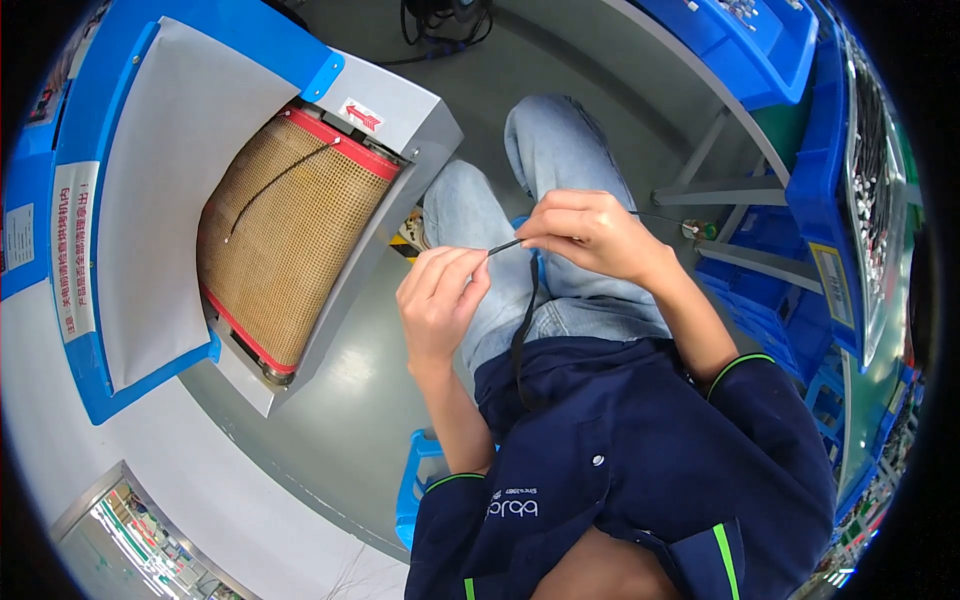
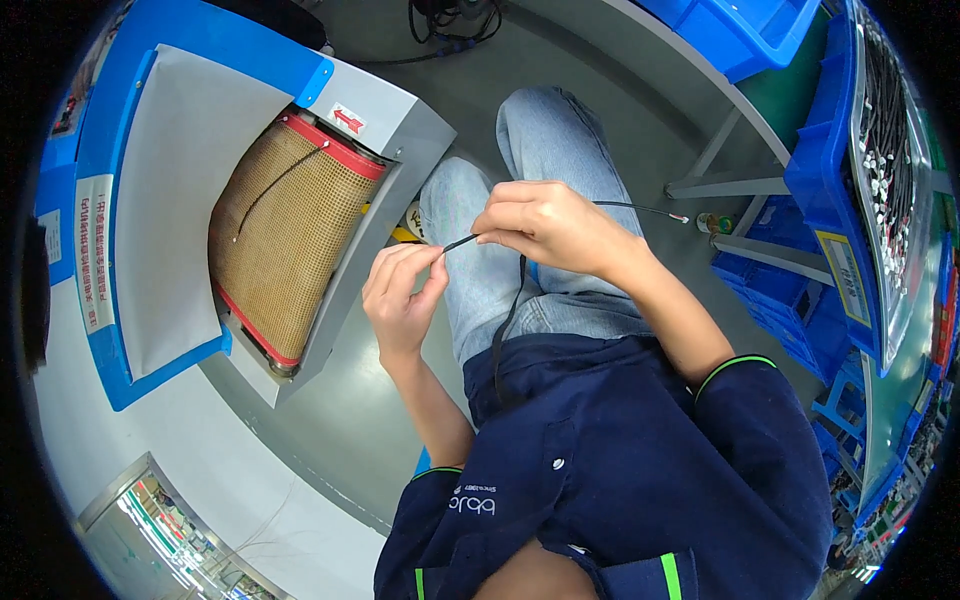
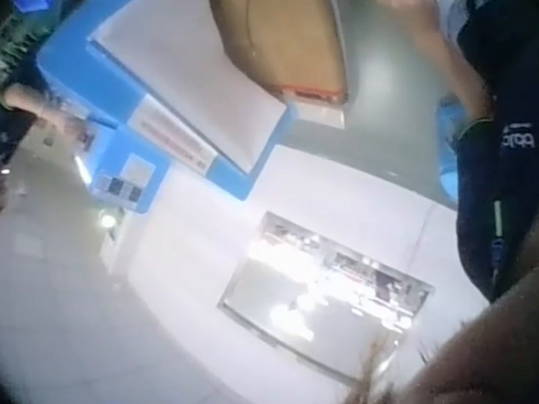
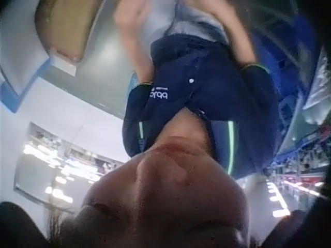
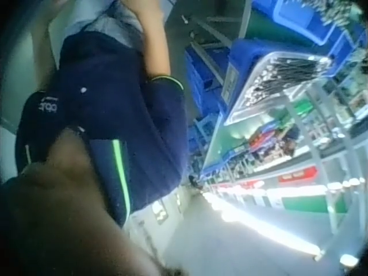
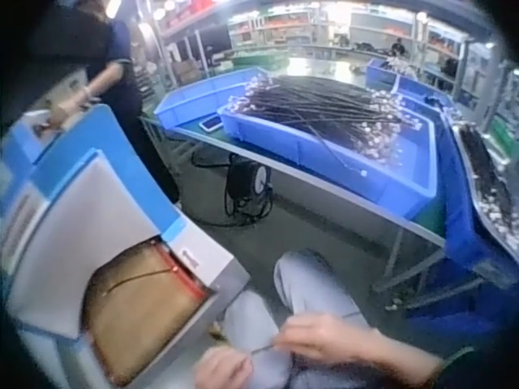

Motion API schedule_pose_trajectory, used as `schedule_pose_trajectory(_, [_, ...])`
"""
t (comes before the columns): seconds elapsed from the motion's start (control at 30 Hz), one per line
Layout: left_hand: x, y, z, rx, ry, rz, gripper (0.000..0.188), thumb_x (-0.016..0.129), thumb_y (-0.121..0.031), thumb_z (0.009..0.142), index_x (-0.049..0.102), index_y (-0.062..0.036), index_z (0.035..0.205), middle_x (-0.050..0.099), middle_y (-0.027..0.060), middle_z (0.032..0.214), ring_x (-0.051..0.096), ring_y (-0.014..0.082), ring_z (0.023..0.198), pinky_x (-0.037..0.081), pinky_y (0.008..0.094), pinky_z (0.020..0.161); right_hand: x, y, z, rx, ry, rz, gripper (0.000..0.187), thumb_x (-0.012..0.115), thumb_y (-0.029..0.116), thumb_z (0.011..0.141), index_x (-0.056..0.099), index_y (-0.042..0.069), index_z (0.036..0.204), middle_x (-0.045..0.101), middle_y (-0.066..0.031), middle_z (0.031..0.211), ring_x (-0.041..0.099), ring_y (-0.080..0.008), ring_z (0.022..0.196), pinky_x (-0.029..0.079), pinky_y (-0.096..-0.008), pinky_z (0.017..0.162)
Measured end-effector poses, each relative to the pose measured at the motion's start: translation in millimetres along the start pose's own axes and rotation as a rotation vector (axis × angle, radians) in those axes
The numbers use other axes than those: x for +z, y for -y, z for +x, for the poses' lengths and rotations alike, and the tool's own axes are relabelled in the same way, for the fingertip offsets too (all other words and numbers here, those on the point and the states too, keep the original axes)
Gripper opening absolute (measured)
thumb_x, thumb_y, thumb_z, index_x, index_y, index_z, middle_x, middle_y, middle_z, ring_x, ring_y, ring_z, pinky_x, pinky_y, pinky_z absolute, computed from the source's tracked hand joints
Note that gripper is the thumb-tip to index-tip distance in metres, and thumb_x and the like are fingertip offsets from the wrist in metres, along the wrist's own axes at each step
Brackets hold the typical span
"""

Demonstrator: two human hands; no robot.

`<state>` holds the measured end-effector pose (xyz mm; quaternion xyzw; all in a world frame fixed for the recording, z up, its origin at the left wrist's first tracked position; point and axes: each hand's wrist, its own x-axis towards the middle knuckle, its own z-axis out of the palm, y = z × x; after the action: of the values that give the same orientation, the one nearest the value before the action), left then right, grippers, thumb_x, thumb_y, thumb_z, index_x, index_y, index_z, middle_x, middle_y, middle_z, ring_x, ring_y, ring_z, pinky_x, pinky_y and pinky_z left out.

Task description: The person feeds electrical wires into a processing machine by hand, then organizes the processed wires into plastic bins.

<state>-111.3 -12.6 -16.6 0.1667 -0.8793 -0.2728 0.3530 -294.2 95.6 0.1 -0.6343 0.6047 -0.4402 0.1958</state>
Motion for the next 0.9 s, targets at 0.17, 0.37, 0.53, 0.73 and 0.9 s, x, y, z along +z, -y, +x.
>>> schedule_pose_trajectory(0.17, [0,1,-1,-0.006,0.012,-0.007,0.023,0.073,0.005,0.063,0.065,-0.0043,0.083,0.064,0.0050,0.080,0.063,0.0217,0.073,0.050,0.0307,0.060,0,0,-1,-0.001,0.017,-0.009,0.010,0.067,0.011,0.078,0.064,0.004,0.085,0.057,-0.0071,0.074,0.059,-0.0242,0.066,0.048,-0.0338,0.058])
schedule_pose_trajectory(0.37, [0,1,3,0.014,0.016,-0.022,0.022,0.073,0.005,0.063,0.065,-0.0032,0.082,0.064,0.0054,0.079,0.063,0.0215,0.072,0.050,0.0304,0.059,-1,1,-1,0.013,0.015,0.020,0.010,0.067,0.010,0.078,0.065,0.004,0.085,0.057,-0.0073,0.075,0.059,-0.0247,0.067,0.049,-0.0338,0.059])
schedule_pose_trajectory(0.53, [-1,3,0,0.017,0.066,-0.010,0.019,0.073,0.003,0.065,0.065,-0.0039,0.081,0.064,0.0050,0.078,0.063,0.0213,0.072,0.050,0.0297,0.060,2,-2,-4,0.025,0.034,0.062,0.010,0.067,0.008,0.079,0.065,0.004,0.088,0.059,-0.0073,0.078,0.059,-0.0250,0.068,0.049,-0.0339,0.060])
schedule_pose_trajectory(0.73, [-12,10,-7,-0.077,0.040,0.076,0.018,0.073,0.002,0.065,0.065,-0.0050,0.081,0.064,0.0048,0.078,0.063,0.0207,0.073,0.050,0.0304,0.062,-8,-8,-7,0.038,0.045,-0.046,0.014,0.066,0.008,0.078,0.068,0.007,0.091,0.060,-0.0054,0.078,0.060,-0.0239,0.072,0.049,-0.0340,0.064])
schedule_pose_trajectory(0.9, [-15,12,-14,-0.115,0.038,0.091,0.017,0.072,0.002,0.066,0.065,-0.0049,0.080,0.065,0.0048,0.077,0.062,0.0205,0.073,0.050,0.0305,0.063,-12,-13,-8,0.005,0.046,-0.150,0.014,0.067,0.010,0.076,0.067,0.009,0.089,0.061,-0.0043,0.077,0.061,-0.0229,0.074,0.049,-0.0341,0.064])
